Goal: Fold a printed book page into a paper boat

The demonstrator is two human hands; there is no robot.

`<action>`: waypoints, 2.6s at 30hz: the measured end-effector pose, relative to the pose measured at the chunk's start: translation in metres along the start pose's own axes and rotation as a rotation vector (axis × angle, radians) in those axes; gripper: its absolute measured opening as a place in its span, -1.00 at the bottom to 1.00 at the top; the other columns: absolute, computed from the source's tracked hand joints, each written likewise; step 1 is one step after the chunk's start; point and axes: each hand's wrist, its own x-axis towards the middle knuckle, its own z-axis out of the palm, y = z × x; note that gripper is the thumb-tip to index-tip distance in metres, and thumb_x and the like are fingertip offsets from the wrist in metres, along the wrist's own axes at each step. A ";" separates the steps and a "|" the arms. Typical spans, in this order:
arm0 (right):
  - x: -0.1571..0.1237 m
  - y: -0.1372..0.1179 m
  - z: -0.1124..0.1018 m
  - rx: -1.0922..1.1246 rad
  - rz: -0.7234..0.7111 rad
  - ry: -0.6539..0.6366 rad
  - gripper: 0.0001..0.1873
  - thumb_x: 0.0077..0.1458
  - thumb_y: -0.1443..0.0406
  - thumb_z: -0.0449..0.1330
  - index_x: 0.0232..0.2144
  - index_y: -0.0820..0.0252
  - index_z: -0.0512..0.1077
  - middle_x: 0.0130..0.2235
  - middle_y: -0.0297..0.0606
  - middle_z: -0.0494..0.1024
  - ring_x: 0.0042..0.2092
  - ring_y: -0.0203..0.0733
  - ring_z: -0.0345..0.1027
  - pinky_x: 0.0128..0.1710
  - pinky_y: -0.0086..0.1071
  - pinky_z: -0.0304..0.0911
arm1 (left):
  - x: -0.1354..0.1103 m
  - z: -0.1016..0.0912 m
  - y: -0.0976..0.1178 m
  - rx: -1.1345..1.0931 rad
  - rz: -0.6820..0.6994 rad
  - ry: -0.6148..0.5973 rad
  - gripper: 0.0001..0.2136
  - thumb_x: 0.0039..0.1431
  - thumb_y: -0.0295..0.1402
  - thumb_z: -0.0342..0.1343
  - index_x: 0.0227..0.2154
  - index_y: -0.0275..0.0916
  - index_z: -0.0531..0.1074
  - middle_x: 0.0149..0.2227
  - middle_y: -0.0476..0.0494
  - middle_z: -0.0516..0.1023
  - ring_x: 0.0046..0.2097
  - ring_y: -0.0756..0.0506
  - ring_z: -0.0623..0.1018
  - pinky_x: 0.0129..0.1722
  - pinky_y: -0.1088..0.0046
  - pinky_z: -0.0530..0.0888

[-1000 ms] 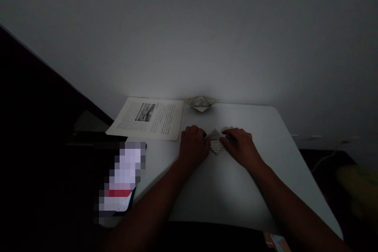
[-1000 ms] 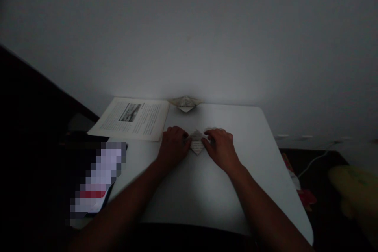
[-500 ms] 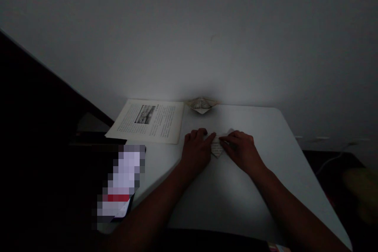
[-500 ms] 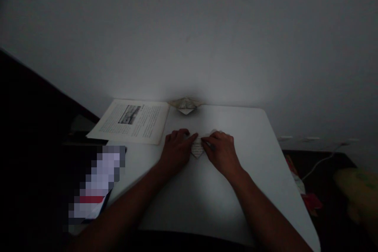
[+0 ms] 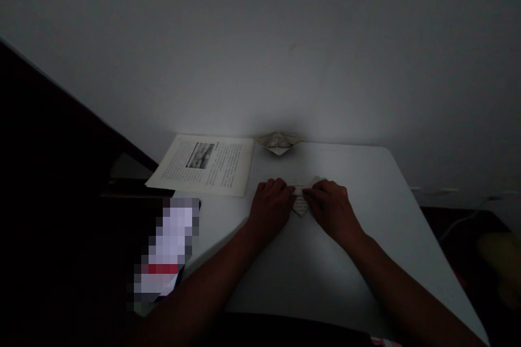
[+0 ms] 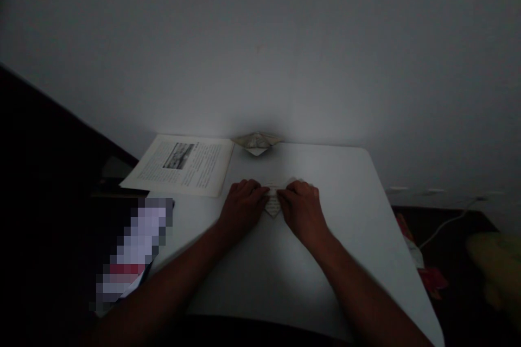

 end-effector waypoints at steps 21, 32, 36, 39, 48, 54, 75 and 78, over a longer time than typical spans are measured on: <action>0.002 -0.003 0.001 -0.032 0.075 -0.059 -0.81 0.10 0.20 0.15 -0.29 0.09 0.53 -0.28 -0.23 0.49 -0.20 -0.12 0.34 -0.22 -0.25 0.11 | -0.002 -0.005 0.004 -0.035 -0.076 -0.013 -0.73 0.19 -0.16 0.01 -0.15 -0.15 0.44 -0.20 -0.13 0.43 -0.14 -0.16 0.36 -0.17 0.25 0.26; 0.003 0.000 -0.002 0.039 0.073 -0.068 -0.78 0.13 0.18 0.13 -0.29 0.06 0.55 -0.31 -0.24 0.50 -0.22 -0.13 0.35 -0.22 -0.23 0.14 | -0.003 0.000 -0.004 -0.145 -0.104 -0.004 -0.74 0.13 -0.18 0.11 -0.13 -0.10 0.47 -0.20 -0.08 0.46 -0.15 -0.12 0.38 -0.15 0.27 0.27; 0.001 0.001 0.000 0.039 0.069 -0.042 -0.78 0.12 0.15 0.13 -0.31 0.06 0.55 -0.33 -0.24 0.50 -0.23 -0.13 0.34 -0.22 -0.23 0.13 | -0.002 -0.003 -0.007 -0.200 -0.115 -0.036 -0.79 0.16 -0.25 0.09 -0.15 -0.07 0.49 -0.21 -0.07 0.46 -0.15 -0.10 0.39 -0.17 0.31 0.28; 0.001 0.002 0.001 0.038 0.068 -0.043 -0.78 0.12 0.15 0.13 -0.29 0.05 0.55 -0.32 -0.25 0.50 -0.23 -0.14 0.34 -0.21 -0.23 0.13 | -0.002 -0.005 -0.011 -0.235 -0.114 -0.060 -0.82 0.19 -0.32 0.06 -0.18 -0.07 0.51 -0.22 -0.06 0.48 -0.17 -0.08 0.40 -0.19 0.32 0.29; 0.000 0.003 0.003 0.049 0.063 -0.017 -0.77 0.12 0.14 0.13 -0.31 0.04 0.55 -0.33 -0.26 0.51 -0.25 -0.15 0.34 -0.24 -0.24 0.12 | -0.004 -0.008 -0.018 -0.325 -0.134 -0.077 -0.73 0.16 -0.55 0.00 -0.22 -0.11 0.54 -0.22 -0.06 0.52 -0.15 -0.07 0.41 -0.13 0.31 0.33; -0.001 0.002 0.002 0.061 0.069 -0.026 -0.77 0.11 0.13 0.15 -0.30 0.06 0.55 -0.32 -0.24 0.51 -0.23 -0.13 0.35 -0.23 -0.22 0.13 | -0.008 -0.012 -0.009 -0.238 -0.123 -0.056 -0.79 0.16 -0.43 0.05 -0.19 -0.10 0.52 -0.18 -0.08 0.49 -0.14 -0.12 0.40 -0.16 0.27 0.32; -0.001 0.005 0.003 0.048 0.067 -0.031 -0.80 0.09 0.16 0.16 -0.32 0.05 0.55 -0.33 -0.24 0.50 -0.24 -0.13 0.36 -0.20 -0.21 0.15 | -0.012 -0.011 0.006 -0.164 -0.156 -0.014 -0.54 -0.16 0.00 0.25 -0.25 -0.21 0.43 -0.16 -0.14 0.44 -0.10 -0.20 0.37 -0.10 0.20 0.27; -0.003 0.004 -0.001 0.065 0.065 -0.044 -0.79 0.07 0.14 0.19 -0.28 0.05 0.54 -0.28 -0.24 0.50 -0.20 -0.12 0.35 -0.16 -0.19 0.14 | -0.012 -0.011 0.007 -0.165 -0.151 -0.009 -0.49 -0.17 0.05 0.24 -0.23 -0.22 0.41 -0.15 -0.14 0.43 -0.10 -0.19 0.36 -0.09 0.19 0.27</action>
